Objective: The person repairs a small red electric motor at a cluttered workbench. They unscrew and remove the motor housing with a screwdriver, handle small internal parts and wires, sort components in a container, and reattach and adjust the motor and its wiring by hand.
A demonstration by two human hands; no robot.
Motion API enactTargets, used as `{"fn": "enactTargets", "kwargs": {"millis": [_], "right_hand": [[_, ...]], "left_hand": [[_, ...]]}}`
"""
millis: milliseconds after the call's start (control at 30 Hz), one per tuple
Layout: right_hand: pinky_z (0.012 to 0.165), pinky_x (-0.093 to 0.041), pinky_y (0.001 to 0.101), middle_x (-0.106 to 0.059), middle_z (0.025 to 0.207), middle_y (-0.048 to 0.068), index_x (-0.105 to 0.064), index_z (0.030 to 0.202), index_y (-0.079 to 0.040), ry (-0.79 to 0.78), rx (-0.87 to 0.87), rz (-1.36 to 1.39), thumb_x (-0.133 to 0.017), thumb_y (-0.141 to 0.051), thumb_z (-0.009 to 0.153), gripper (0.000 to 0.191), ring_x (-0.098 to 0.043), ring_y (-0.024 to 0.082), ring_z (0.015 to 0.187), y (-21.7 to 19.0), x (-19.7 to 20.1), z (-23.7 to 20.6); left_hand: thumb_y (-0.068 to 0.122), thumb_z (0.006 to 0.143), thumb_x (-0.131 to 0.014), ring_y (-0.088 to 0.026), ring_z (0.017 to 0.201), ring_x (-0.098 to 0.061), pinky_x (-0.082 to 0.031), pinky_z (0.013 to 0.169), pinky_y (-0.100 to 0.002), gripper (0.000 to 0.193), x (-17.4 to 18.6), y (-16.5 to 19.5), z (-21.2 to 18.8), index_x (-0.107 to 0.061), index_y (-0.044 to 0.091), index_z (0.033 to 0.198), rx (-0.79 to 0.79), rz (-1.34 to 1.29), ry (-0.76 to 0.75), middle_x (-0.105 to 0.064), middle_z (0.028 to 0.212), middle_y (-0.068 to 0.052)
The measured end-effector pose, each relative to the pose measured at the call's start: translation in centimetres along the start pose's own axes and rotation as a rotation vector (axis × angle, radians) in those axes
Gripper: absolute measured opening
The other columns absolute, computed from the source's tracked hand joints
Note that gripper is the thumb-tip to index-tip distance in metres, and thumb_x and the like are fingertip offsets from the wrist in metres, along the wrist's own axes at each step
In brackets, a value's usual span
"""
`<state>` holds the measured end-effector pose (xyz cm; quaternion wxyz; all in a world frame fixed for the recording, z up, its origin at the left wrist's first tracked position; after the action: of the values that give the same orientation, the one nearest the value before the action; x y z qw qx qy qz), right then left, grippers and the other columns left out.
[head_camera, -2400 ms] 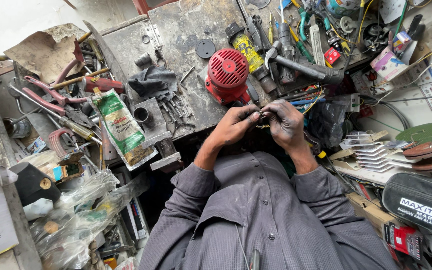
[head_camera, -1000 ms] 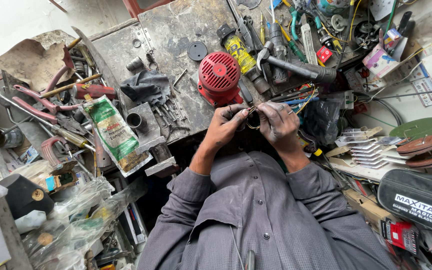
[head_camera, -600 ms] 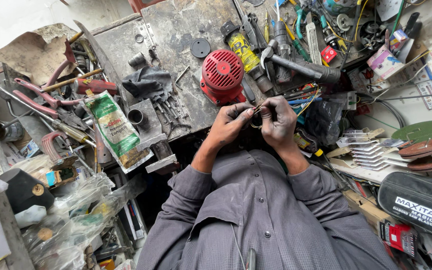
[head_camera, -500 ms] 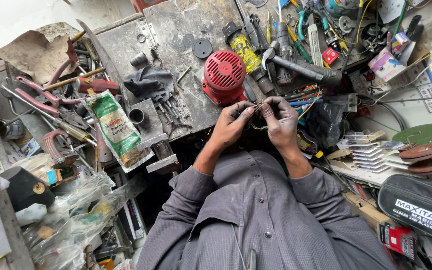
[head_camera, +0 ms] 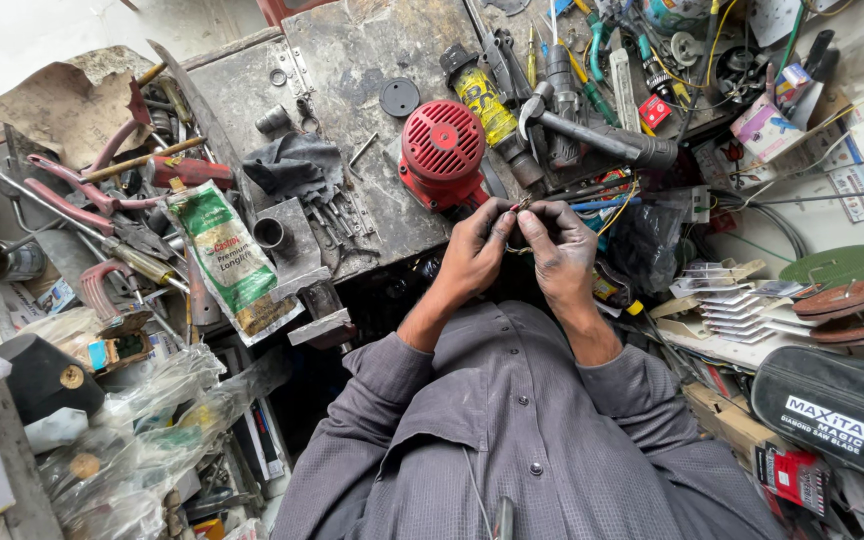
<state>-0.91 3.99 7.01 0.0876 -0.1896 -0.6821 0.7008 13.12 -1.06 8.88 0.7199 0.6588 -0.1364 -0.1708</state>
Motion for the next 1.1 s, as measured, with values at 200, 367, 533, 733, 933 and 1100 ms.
{"fn": "enactTargets", "kwargs": {"millis": [200, 367, 533, 733, 933, 1100], "right_hand": [[0.073, -0.044, 0.0182, -0.061, 0.099, -0.003, -0.06, 0.106, -0.004, -0.072, 0.179, -0.086, -0.065, -0.009, 0.104, 0.007, -0.05, 0.001, 0.08, -1.8, -0.5, -1.3], [0.076, -0.05, 0.0219, -0.064, 0.094, 0.0, -0.062, 0.104, -0.001, -0.199, 0.363, -0.406, -0.067, -0.008, 0.1, 0.01, -0.059, 0.004, 0.084, -4.2, -1.2, -2.6], [0.072, -0.048, 0.022, -0.066, 0.09, -0.001, -0.07, 0.107, -0.001, -0.168, 0.168, -0.374, -0.074, -0.01, 0.099, 0.013, -0.057, 0.004, 0.079, -4.8, -0.9, -2.0], [0.086, -0.054, 0.0205, -0.072, 0.105, 0.001, -0.066, 0.119, -0.001, -0.173, 0.022, -0.215, -0.076, -0.006, 0.093, 0.028, -0.066, 0.005, 0.093, -4.1, -0.4, -1.0], [0.089, -0.054, 0.022, -0.073, 0.109, 0.005, -0.07, 0.122, 0.003, -0.185, -0.036, -0.103, -0.071, -0.002, 0.099, 0.024, -0.066, 0.007, 0.097, -3.0, -0.1, -1.0], [0.094, -0.053, 0.022, -0.073, 0.114, 0.005, -0.069, 0.122, 0.002, -0.18, 0.017, -0.023, -0.067, -0.001, 0.101, 0.021, -0.067, 0.008, 0.103, -3.1, -0.5, -1.2]], "left_hand": [[0.017, 0.109, -0.054, -0.012, 0.078, -0.058, -0.051, 0.073, -0.03, 0.018, -0.3, -0.2, 0.4, -0.06, 0.0, 0.111, -0.027, 0.046, 0.094, -0.064, 0.083, -0.009], [0.017, 0.108, -0.055, -0.024, 0.068, -0.06, -0.051, 0.068, -0.033, 0.017, -0.6, -0.1, 0.6, -0.058, 0.001, 0.111, -0.018, 0.11, 0.109, -0.063, 0.08, -0.017], [0.012, 0.104, -0.057, -0.042, 0.084, -0.067, -0.052, 0.069, -0.042, 0.015, -0.8, 0.1, 0.4, -0.055, 0.003, 0.116, -0.141, 0.21, 0.065, -0.065, 0.09, -0.022], [0.004, 0.095, -0.058, -0.045, 0.09, -0.067, -0.053, 0.073, -0.047, 0.025, -0.9, -0.2, 0.0, -0.052, 0.004, 0.119, -0.201, 0.311, -0.006, -0.066, 0.093, -0.023], [0.002, 0.093, -0.056, -0.042, 0.096, -0.07, -0.056, 0.078, -0.042, 0.03, -0.6, -1.0, 0.2, -0.056, 0.004, 0.123, -0.187, 0.279, -0.018, -0.07, 0.098, -0.022], [0.004, 0.1, -0.057, -0.016, 0.107, -0.064, -0.053, 0.096, -0.033, 0.028, -0.5, -2.2, 0.9, -0.057, 0.0, 0.128, -0.032, -0.115, -0.077, -0.068, 0.112, -0.01]]}}
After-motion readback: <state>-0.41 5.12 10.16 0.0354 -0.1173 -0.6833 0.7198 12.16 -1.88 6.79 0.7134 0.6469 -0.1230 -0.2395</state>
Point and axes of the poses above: each hand's wrist, its own z-axis towards the middle knuckle, its own x-axis out of the back of the hand, y = z × x, the point moved 3 cm from there along z, towards the middle knuckle
